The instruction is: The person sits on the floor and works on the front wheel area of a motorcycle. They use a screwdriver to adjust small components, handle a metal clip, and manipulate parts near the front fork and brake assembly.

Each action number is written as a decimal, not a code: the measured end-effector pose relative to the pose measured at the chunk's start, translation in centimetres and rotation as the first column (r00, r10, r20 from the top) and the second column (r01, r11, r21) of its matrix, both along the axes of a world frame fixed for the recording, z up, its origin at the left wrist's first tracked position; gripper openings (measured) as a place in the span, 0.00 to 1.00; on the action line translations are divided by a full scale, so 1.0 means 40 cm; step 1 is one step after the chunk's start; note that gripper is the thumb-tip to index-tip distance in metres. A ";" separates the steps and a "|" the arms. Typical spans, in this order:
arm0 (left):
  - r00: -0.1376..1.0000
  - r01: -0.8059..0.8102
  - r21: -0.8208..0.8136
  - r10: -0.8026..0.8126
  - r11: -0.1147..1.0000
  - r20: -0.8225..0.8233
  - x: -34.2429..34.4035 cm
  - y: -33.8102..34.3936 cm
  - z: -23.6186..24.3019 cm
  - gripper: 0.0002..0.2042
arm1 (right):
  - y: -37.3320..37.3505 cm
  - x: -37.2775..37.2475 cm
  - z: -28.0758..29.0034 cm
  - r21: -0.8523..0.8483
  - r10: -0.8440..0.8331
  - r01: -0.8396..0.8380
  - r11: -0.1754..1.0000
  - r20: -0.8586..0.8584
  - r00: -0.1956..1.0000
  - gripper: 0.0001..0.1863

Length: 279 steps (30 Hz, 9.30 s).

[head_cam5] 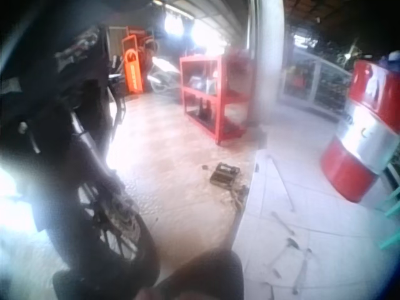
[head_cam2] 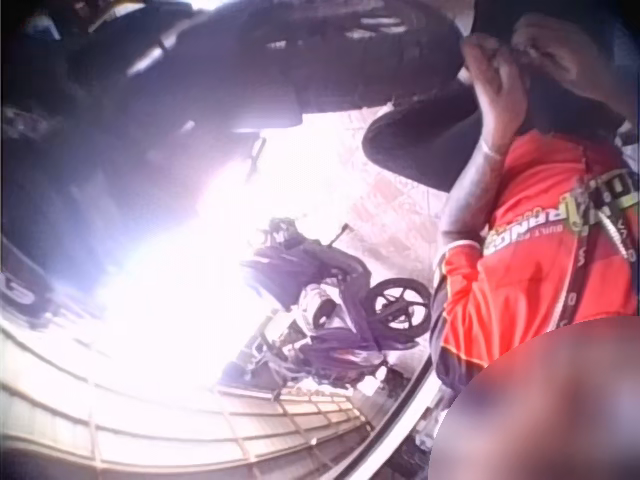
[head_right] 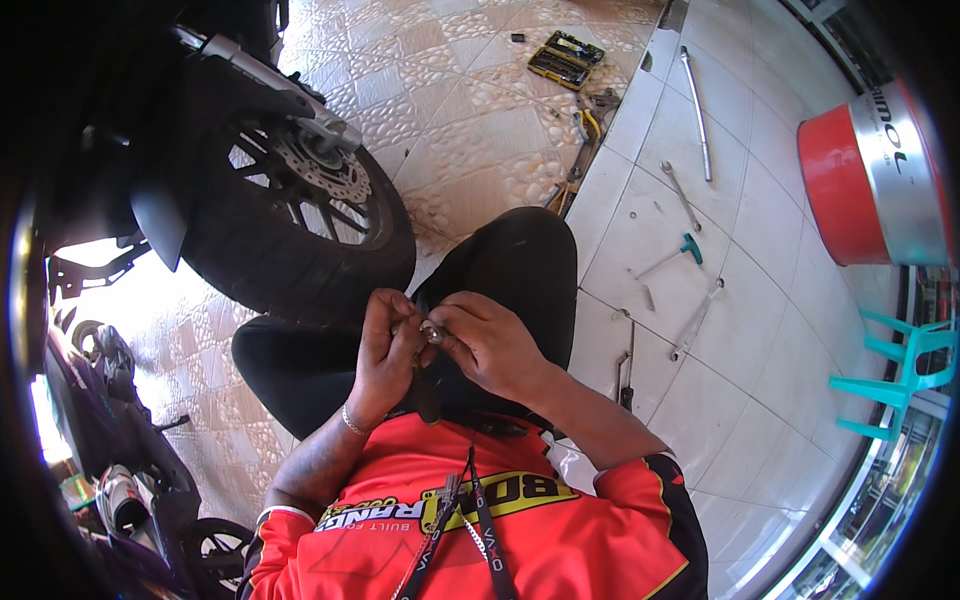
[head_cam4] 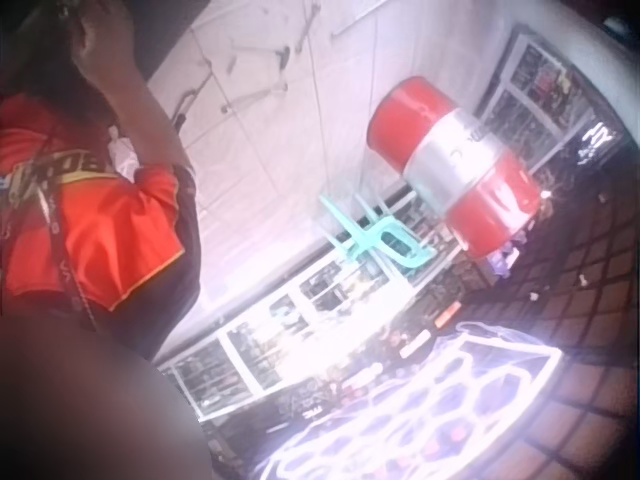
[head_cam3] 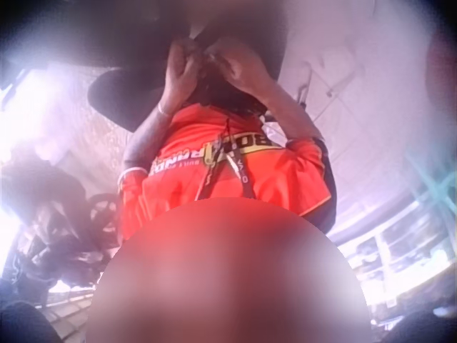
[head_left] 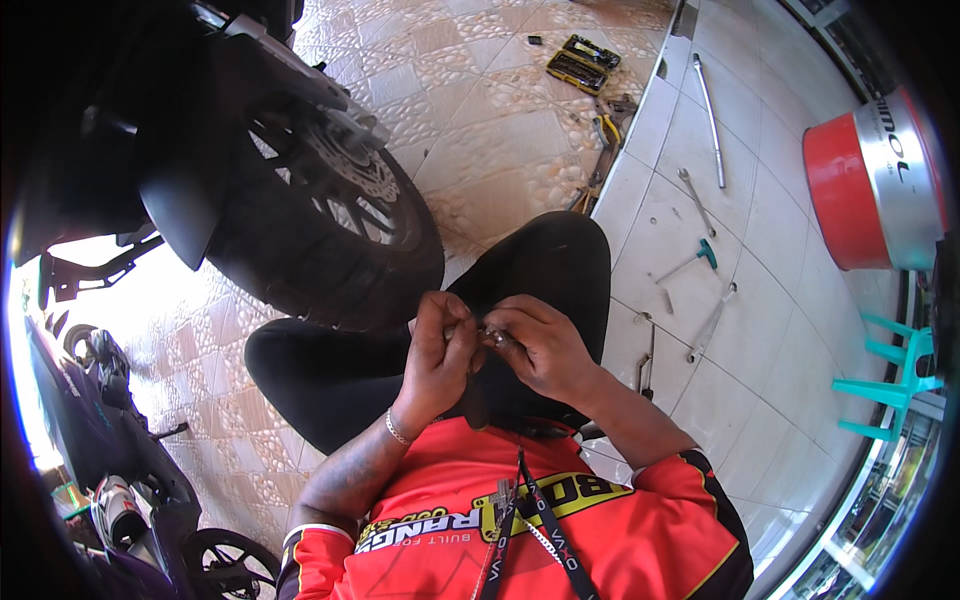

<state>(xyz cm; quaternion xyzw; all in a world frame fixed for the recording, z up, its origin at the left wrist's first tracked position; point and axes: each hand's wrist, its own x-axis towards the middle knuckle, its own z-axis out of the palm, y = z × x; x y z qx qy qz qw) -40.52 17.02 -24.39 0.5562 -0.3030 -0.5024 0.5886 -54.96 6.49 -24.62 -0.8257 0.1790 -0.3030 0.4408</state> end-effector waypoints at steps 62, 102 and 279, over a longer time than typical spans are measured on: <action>0.975 0.080 -0.067 -0.064 0.995 0.213 -0.008 0.015 -0.042 0.08 | -0.098 -0.010 0.035 0.651 0.521 -0.280 0.706 -0.209 0.828 0.13; 0.991 0.083 0.053 -0.088 0.995 0.103 -0.043 -0.016 -0.068 0.05 | -0.011 -0.106 -0.050 0.275 -0.195 0.216 0.937 -0.100 0.976 0.12; 0.979 0.177 0.043 -0.171 0.983 -0.114 0.040 -0.060 0.102 0.17 | -0.249 0.036 0.019 1.000 0.145 0.015 -0.015 -0.012 0.989 0.18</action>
